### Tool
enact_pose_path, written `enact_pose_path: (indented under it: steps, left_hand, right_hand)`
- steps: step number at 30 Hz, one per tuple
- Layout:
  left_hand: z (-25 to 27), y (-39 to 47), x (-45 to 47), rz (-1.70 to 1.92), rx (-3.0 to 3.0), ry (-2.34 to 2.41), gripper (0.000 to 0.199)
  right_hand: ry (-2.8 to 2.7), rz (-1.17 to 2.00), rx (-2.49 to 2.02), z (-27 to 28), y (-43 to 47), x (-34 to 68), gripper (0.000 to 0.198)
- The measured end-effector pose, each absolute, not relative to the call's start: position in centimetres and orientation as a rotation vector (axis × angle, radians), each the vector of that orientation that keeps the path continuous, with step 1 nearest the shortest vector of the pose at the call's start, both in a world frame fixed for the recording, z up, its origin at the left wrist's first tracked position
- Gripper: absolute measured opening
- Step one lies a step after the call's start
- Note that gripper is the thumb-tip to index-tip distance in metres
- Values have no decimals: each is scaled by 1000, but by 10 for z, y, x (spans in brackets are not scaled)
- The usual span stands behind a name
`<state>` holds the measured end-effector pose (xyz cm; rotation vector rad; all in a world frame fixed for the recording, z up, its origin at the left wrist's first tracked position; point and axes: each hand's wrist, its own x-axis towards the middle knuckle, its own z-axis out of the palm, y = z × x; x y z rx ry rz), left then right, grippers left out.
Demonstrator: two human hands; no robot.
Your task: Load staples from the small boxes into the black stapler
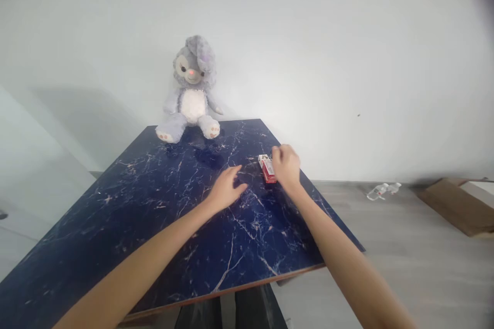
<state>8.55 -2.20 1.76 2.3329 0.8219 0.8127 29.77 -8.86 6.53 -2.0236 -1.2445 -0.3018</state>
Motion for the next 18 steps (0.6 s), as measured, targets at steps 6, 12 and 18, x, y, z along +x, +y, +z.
enact_pose_path:
  steps: [6, 12, 18]
  left_hand:
    - [20, 10, -12, 797, 2687, 1199, 31]
    - [20, 14, -1, 632, 2774, 1228, 27]
    - [26, 39, 12, 558, 2749, 1212, 25]
  right_hand:
    - [-2126, -77, -1858, 52, -58, 178, 37]
    - [-2161, 18, -2001, 35, -41, 159, 44]
    - [-2076, -18, -2083, 36, -24, 161, 46]
